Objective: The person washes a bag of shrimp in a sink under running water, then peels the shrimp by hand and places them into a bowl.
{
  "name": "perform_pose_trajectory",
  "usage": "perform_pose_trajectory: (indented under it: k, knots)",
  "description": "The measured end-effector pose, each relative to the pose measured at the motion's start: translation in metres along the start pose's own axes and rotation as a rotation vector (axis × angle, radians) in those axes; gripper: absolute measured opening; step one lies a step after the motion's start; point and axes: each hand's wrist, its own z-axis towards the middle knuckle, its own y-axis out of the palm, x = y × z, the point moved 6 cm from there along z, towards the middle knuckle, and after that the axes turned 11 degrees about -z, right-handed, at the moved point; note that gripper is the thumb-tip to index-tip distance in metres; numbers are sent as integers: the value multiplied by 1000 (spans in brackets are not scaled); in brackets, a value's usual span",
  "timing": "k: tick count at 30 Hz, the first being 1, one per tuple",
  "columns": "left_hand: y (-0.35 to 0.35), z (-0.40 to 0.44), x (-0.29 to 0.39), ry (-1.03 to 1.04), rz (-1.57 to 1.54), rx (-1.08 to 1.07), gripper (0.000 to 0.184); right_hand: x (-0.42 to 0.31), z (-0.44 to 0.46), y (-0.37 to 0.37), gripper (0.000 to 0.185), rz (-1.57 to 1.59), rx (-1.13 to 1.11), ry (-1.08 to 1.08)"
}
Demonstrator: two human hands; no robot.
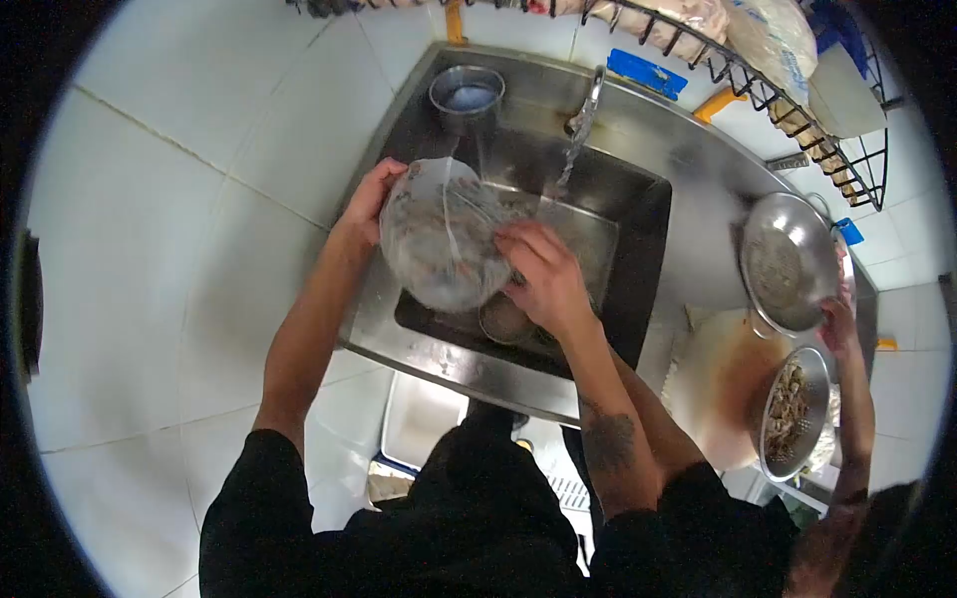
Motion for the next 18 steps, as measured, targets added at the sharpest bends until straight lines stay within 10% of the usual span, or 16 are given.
perform_pose_trajectory:
  k: [6, 18]
  knots:
    - [-99, 38, -58, -251, -248, 65, 84, 36, 6, 58, 51, 129, -176, 268]
    - [-148, 70, -141, -414, -250, 25, 82, 59, 32, 108, 40, 53, -295, 593]
